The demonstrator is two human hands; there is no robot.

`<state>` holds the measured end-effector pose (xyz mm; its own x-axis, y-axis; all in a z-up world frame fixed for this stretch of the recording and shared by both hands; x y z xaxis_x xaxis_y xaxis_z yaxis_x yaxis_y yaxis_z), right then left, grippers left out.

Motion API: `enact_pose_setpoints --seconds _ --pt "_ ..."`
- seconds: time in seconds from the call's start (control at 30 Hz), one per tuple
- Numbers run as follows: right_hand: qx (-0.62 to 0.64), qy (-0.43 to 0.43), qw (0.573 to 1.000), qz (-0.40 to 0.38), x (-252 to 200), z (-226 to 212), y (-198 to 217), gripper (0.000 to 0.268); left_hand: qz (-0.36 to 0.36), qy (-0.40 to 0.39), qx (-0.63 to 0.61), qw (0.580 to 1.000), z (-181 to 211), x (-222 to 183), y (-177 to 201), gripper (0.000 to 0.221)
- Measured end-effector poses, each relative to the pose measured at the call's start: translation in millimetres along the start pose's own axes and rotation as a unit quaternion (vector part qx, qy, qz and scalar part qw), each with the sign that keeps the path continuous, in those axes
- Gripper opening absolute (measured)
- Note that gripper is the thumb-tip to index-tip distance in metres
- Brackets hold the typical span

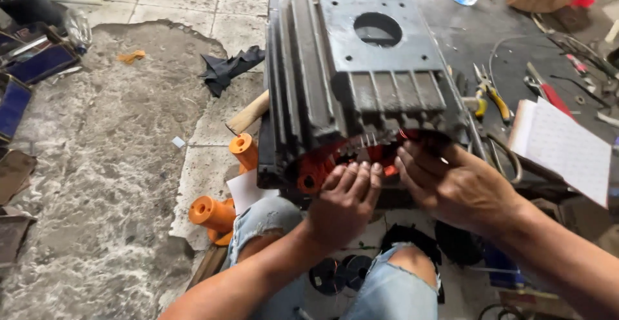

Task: Shaping motor windings with a hammer and wooden block, then measuring and cutting insulation paper with scissors.

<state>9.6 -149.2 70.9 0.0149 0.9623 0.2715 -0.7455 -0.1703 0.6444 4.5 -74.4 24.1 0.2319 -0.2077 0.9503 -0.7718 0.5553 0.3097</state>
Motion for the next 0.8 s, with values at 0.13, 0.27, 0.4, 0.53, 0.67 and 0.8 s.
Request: enact_pose_setpoints --seconds 0.13,0.27,0.4,0.53,0.67,0.8 --pt "-0.037 0.009 0.997 0.068 0.5 -8.0 42.5 0.027 -0.017 -0.011 0.013 1.0 9.5 -1.0 0.4 0.032" --pt "-0.169 -0.191 0.96 0.114 0.0 21.4 49.8 0.028 -0.073 0.034 0.044 0.996 16.6 8.8 0.9 0.031" --pt "-0.137 -0.189 0.962 0.143 15.7 26.9 54.0 0.021 -0.064 0.087 0.016 0.994 23.5 10.8 -3.0 0.043" --pt "-0.056 -0.275 0.912 0.299 -19.9 24.2 70.1 0.008 -0.014 0.015 0.057 0.998 30.5 8.1 12.1 0.04" --pt "-0.116 -0.496 0.821 0.257 -113.2 40.0 43.8 0.01 0.02 0.012 0.016 1.0 28.3 4.5 18.1 0.034" --pt "0.027 -0.674 0.717 -0.173 -180.4 47.7 -50.8 0.048 0.011 0.023 0.009 1.0 29.8 2.1 13.2 0.036"
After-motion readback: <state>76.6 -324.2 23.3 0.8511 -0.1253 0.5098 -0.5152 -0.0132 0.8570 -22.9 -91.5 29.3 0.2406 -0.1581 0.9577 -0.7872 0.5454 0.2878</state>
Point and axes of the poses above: each hand's wrist, its own x-axis towards the middle knuckle, its own y-axis out of the back of the hand, z = x × y, the point moved 10 cm from there along x, towards the middle knuckle, and after that the axes turned 14 degrees about z, right-handed, at the moved point
